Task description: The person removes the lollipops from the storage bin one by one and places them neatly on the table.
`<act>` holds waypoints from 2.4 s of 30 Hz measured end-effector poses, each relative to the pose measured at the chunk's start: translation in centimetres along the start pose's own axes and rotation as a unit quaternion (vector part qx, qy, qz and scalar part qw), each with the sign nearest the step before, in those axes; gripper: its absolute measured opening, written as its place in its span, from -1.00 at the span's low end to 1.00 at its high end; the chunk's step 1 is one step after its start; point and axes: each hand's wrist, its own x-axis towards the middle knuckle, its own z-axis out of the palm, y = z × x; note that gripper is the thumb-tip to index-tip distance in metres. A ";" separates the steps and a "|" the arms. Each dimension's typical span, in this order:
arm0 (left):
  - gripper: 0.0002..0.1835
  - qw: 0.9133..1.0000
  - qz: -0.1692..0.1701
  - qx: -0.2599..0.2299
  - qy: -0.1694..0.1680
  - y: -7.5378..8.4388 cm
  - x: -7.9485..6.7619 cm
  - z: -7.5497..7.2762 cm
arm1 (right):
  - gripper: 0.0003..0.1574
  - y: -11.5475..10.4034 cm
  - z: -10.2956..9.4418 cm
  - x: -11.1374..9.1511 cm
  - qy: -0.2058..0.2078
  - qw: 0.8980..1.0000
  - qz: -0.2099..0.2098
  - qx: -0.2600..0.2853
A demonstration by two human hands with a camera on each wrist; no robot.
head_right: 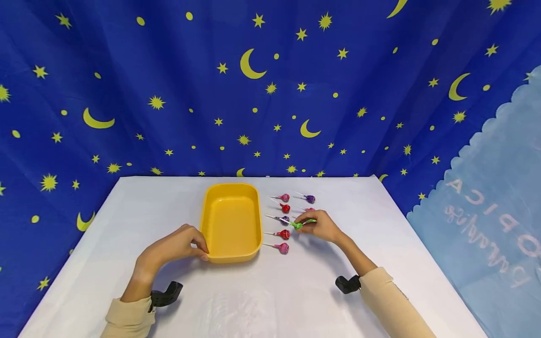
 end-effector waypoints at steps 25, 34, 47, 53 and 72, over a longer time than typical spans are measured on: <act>-0.94 0.999 -0.036 -0.020 -0.001 0.9 0.0 0.6 | -0.70 6.8 -0.1 -3.7 0.035 0.998 -0.008 -0.042; -0.94 1.000 -0.028 -0.006 0.006 0.7 -0.1 0.1 | -0.68 6.9 -0.1 -3.5 0.044 0.998 -0.001 -0.055; -0.95 0.999 -0.033 -0.003 0.008 0.6 -0.3 0.2 | -0.65 7.7 0.1 -3.8 0.041 0.996 0.026 -0.081; -0.95 0.999 -0.049 -0.005 0.007 0.6 -0.5 0.0 | -0.62 7.6 0.2 -3.4 0.039 0.996 0.037 -0.074; -0.96 0.999 -0.046 -0.001 0.004 0.5 -0.3 -0.1 | -0.62 7.4 -0.2 -3.6 0.038 0.997 0.013 -0.069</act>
